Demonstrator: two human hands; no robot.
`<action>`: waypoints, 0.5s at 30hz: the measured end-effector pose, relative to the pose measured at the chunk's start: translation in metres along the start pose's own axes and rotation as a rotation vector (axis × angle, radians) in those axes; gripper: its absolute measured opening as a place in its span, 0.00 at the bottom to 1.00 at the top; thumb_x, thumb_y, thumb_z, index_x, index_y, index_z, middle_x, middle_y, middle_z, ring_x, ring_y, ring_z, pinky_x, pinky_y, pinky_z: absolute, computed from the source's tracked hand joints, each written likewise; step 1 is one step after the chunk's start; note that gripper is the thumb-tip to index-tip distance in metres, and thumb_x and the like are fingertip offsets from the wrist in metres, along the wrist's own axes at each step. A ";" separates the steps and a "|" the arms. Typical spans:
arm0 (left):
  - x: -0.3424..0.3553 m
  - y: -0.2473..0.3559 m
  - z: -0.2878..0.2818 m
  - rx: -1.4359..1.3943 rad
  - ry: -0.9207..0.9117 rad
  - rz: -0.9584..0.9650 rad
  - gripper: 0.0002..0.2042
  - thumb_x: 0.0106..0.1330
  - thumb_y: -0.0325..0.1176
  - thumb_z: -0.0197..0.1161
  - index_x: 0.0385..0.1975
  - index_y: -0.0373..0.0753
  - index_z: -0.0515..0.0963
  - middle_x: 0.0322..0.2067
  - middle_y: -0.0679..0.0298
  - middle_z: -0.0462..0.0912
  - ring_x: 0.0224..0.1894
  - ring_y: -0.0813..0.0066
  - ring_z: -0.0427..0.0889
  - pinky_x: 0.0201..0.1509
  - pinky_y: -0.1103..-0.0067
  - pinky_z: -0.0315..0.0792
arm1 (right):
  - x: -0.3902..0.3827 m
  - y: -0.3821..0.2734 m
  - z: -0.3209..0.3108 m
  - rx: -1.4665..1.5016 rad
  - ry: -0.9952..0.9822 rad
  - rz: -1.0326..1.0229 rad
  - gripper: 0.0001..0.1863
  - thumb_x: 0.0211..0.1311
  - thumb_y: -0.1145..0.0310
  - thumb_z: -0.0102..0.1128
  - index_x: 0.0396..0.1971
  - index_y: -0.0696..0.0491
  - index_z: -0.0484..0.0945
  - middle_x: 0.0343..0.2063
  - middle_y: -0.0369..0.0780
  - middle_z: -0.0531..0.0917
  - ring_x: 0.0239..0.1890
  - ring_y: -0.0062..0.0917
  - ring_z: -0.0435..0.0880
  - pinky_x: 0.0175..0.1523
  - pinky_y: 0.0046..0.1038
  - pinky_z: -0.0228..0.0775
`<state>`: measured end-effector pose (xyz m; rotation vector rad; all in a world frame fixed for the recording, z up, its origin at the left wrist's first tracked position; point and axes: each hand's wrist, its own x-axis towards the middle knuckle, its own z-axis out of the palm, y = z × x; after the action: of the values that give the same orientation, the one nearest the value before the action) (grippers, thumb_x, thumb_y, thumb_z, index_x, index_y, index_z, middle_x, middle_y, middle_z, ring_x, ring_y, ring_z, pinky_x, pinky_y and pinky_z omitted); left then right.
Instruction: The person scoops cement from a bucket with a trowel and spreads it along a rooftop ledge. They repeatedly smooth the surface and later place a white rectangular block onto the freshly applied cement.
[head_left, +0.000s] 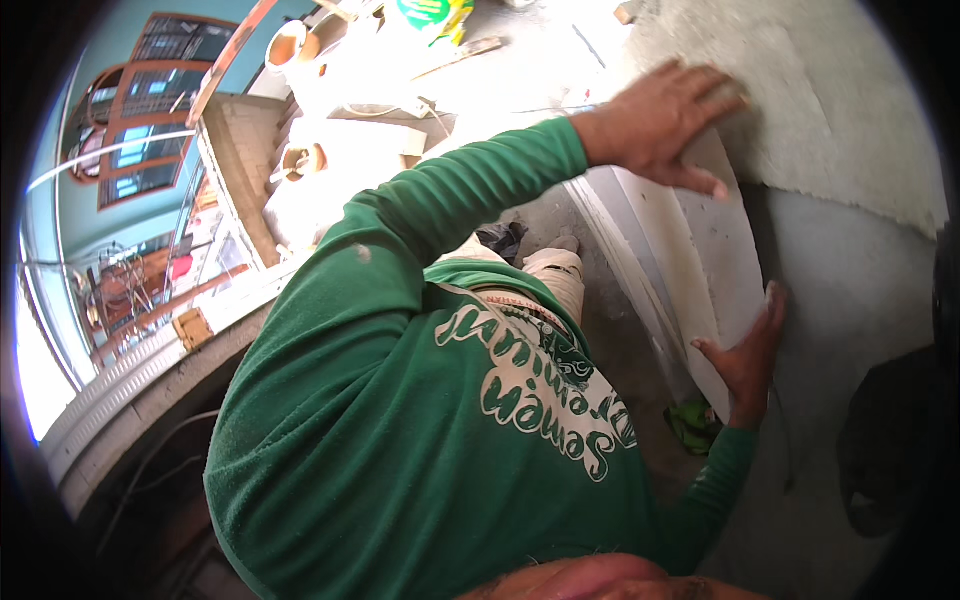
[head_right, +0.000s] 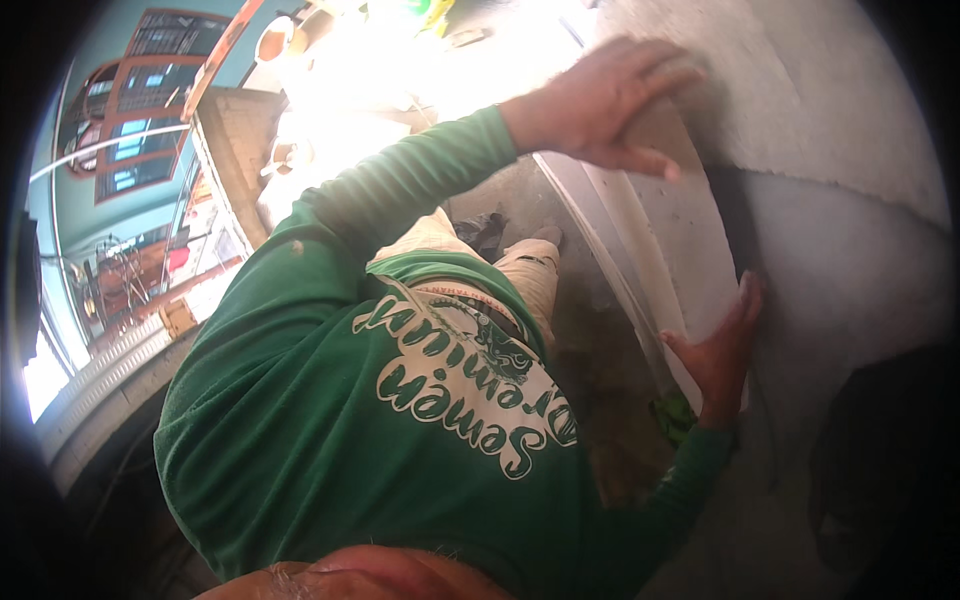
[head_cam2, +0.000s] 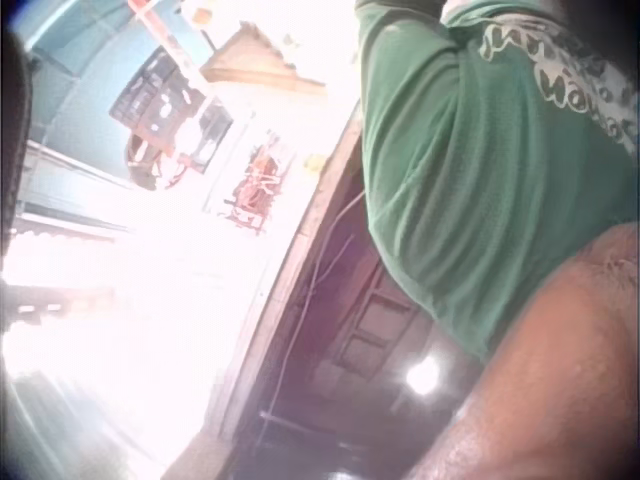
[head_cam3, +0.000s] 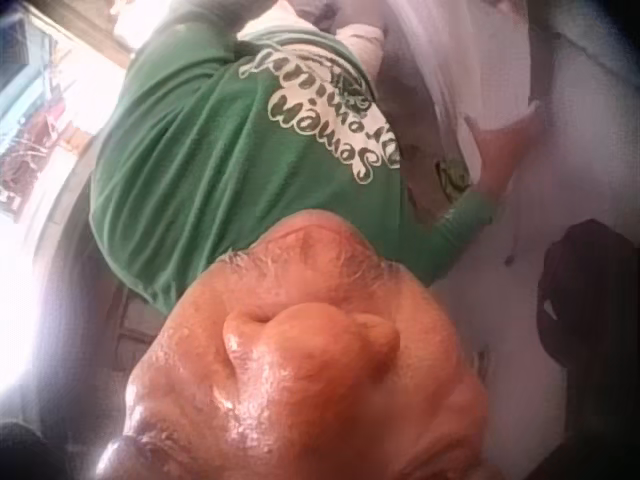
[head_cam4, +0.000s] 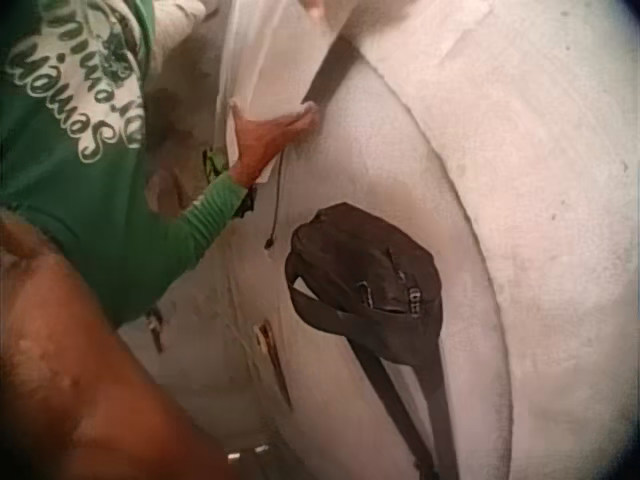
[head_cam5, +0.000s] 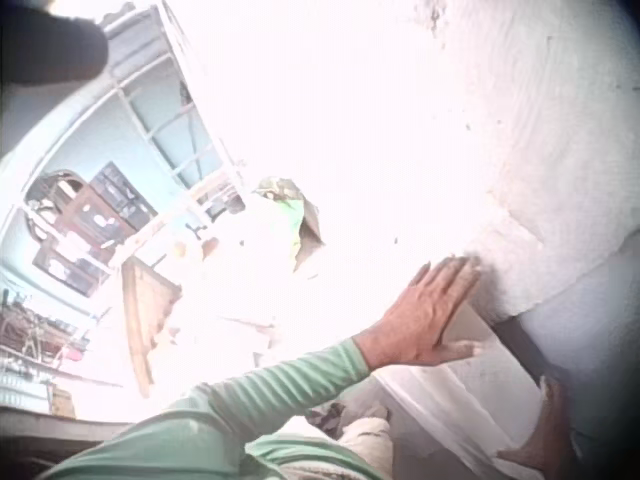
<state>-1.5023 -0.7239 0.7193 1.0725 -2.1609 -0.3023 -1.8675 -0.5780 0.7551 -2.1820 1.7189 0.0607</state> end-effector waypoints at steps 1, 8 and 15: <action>-0.002 0.013 0.001 0.006 -0.062 0.118 0.56 0.55 0.70 0.75 0.80 0.46 0.60 0.77 0.48 0.62 0.79 0.48 0.63 0.82 0.48 0.56 | 0.002 -0.002 0.005 0.012 -0.010 0.001 0.74 0.36 0.54 0.91 0.81 0.58 0.49 0.78 0.57 0.56 0.80 0.55 0.57 0.81 0.51 0.55; -0.022 0.053 0.050 0.430 -0.340 0.299 0.46 0.49 0.62 0.79 0.71 0.54 0.74 0.59 0.65 0.77 0.66 0.62 0.74 0.80 0.41 0.52 | -0.004 0.019 0.021 -0.226 -0.105 0.017 0.69 0.44 0.47 0.84 0.79 0.64 0.49 0.75 0.61 0.61 0.78 0.56 0.60 0.80 0.52 0.55; -0.030 0.065 0.032 0.453 -0.436 0.335 0.35 0.51 0.54 0.78 0.59 0.48 0.77 0.53 0.66 0.79 0.63 0.65 0.75 0.75 0.50 0.59 | -0.020 0.013 0.043 -0.311 0.050 -0.193 0.70 0.44 0.45 0.83 0.78 0.66 0.48 0.75 0.62 0.60 0.79 0.59 0.56 0.81 0.52 0.52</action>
<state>-1.5508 -0.6627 0.7127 0.9092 -2.8460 0.1330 -1.8767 -0.5489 0.7163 -2.5845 1.6036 0.2404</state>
